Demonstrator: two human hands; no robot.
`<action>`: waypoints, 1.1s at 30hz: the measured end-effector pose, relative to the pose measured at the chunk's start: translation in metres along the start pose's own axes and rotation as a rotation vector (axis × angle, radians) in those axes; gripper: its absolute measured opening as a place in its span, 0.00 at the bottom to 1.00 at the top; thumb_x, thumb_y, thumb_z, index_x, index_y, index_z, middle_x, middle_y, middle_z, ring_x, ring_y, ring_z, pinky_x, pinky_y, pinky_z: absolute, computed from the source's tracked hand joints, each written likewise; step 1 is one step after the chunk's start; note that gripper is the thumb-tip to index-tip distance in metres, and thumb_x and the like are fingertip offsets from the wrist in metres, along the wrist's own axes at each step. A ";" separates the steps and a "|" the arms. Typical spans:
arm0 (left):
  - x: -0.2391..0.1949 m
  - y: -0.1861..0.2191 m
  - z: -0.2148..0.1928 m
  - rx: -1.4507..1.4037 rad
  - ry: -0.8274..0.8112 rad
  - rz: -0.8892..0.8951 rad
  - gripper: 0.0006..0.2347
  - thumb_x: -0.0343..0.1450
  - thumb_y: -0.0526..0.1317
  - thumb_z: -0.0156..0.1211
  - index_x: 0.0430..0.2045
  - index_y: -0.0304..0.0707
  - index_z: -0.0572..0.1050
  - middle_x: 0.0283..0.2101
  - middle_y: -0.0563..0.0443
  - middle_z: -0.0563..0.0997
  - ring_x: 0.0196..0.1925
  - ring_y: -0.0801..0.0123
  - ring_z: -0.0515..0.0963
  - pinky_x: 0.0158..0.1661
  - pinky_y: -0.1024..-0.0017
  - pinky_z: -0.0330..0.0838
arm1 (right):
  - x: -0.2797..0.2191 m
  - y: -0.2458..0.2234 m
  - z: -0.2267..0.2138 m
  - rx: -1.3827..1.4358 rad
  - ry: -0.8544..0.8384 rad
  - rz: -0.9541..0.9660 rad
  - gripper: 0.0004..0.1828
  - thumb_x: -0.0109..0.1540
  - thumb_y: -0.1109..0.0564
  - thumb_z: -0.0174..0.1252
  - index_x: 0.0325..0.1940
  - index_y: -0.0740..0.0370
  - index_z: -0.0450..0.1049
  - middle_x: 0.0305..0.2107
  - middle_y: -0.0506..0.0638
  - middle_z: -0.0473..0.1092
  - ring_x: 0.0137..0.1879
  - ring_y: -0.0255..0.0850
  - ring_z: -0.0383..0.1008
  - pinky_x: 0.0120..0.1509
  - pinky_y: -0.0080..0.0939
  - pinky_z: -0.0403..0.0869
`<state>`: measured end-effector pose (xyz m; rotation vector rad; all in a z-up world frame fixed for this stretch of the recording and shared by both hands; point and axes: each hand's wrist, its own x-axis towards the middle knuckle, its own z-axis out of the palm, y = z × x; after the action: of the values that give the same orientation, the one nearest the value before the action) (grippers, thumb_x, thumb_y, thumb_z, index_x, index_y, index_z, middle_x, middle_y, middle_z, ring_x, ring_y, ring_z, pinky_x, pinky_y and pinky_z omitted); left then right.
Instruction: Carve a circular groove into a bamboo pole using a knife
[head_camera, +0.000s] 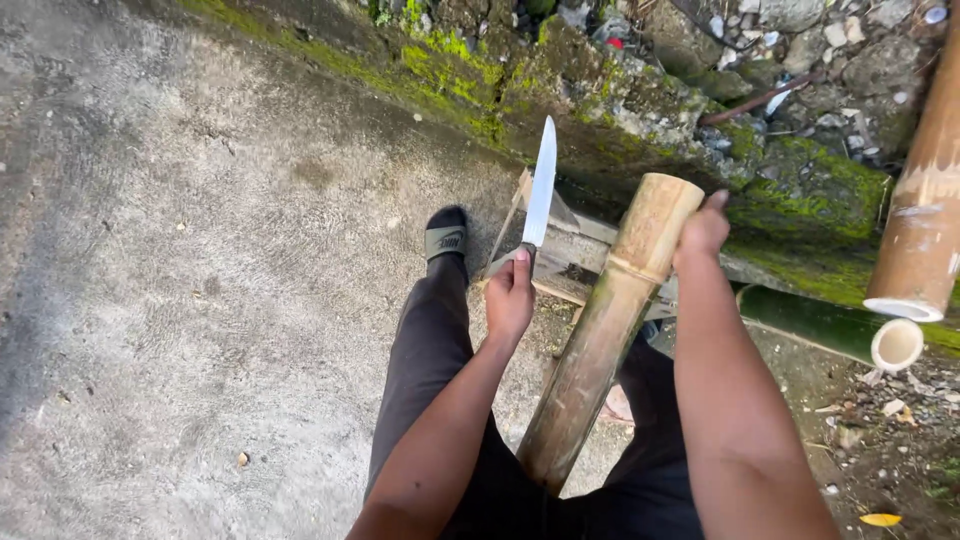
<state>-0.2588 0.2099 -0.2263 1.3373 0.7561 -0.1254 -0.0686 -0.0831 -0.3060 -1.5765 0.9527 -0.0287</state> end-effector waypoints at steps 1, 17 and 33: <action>0.002 0.001 0.001 -0.003 -0.001 0.010 0.24 0.78 0.56 0.48 0.22 0.33 0.76 0.13 0.57 0.68 0.15 0.79 0.65 0.18 0.73 0.57 | 0.014 0.005 -0.003 0.006 -0.003 -0.008 0.39 0.64 0.31 0.41 0.65 0.62 0.65 0.55 0.55 0.71 0.59 0.50 0.73 0.62 0.54 0.69; -0.014 -0.014 0.006 0.050 -0.095 0.030 0.21 0.79 0.54 0.47 0.22 0.37 0.70 0.16 0.56 0.70 0.17 0.77 0.68 0.21 0.73 0.63 | -0.015 -0.005 -0.002 0.036 0.138 0.263 0.43 0.68 0.26 0.34 0.62 0.69 0.65 0.58 0.64 0.69 0.62 0.58 0.71 0.66 0.56 0.68; -0.150 0.015 0.082 0.270 -0.385 0.565 0.10 0.78 0.36 0.53 0.51 0.30 0.73 0.47 0.35 0.77 0.49 0.47 0.79 0.52 0.60 0.74 | -0.277 -0.014 -0.111 0.217 -0.638 0.062 0.13 0.66 0.50 0.58 0.44 0.64 0.75 0.40 0.53 0.79 0.41 0.34 0.80 0.47 0.36 0.79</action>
<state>-0.3308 0.0895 -0.1268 1.6736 0.0217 -0.0308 -0.3005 -0.0151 -0.1311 -1.2345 0.4732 0.3813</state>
